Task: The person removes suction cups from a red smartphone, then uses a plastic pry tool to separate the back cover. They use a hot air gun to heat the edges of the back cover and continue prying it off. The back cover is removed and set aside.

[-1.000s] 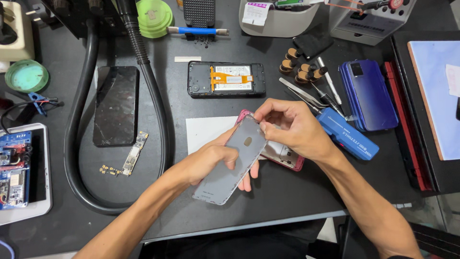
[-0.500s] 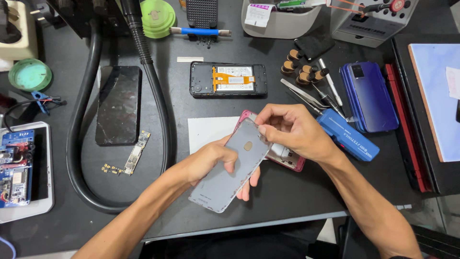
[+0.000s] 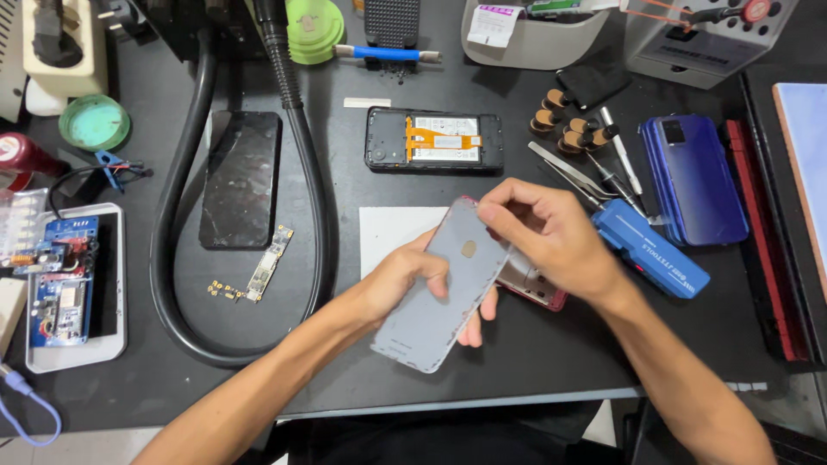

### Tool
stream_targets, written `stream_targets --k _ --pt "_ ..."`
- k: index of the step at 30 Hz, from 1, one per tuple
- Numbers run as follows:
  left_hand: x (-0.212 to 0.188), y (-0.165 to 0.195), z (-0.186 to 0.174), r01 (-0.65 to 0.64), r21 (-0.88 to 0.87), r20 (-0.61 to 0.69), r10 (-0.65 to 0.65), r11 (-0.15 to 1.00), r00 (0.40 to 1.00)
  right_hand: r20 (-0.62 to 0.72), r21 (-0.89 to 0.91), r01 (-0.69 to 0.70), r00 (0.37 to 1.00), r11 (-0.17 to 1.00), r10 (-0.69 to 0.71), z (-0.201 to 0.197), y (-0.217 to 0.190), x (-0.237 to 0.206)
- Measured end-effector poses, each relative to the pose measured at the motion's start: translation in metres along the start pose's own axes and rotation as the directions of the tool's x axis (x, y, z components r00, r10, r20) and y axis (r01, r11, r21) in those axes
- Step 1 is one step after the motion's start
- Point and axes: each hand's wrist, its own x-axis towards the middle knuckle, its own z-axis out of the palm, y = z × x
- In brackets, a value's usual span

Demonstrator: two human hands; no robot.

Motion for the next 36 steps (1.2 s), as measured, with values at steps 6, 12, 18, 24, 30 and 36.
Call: stream_targets --k 6,12,18,24,30,36 --pt "0.001 -0.001 0.004 -0.037 -0.038 0.002 0.037 0.999 0.999 0.05 0.04 -0.042 0.998 0.998 0.04 -0.01 -0.004 -0.001" --pt "-0.004 -0.005 -0.002 0.003 -0.086 0.033 0.0 0.996 0.999 0.012 -0.027 -0.045 0.999 0.999 0.045 0.001 0.002 0.001" --pt "0.001 -0.018 -0.006 0.032 -0.093 0.069 -0.026 0.995 0.997 -0.086 -0.103 -0.047 0.996 0.994 0.038 0.007 0.012 0.0" --pt "0.0 -0.012 -0.002 -0.047 -0.019 0.041 0.048 0.999 0.998 -0.009 -0.021 -0.058 0.998 0.998 0.058 0.0 0.0 0.005" --pt "0.0 -0.002 0.003 -0.104 -0.023 0.045 0.105 0.994 0.993 0.065 0.03 -0.085 0.994 0.996 0.083 -0.011 -0.014 0.0" --pt "-0.001 -0.011 -0.002 -0.075 -0.084 0.05 0.079 0.994 0.996 -0.001 -0.022 -0.065 0.998 0.998 0.065 -0.002 0.003 0.001"
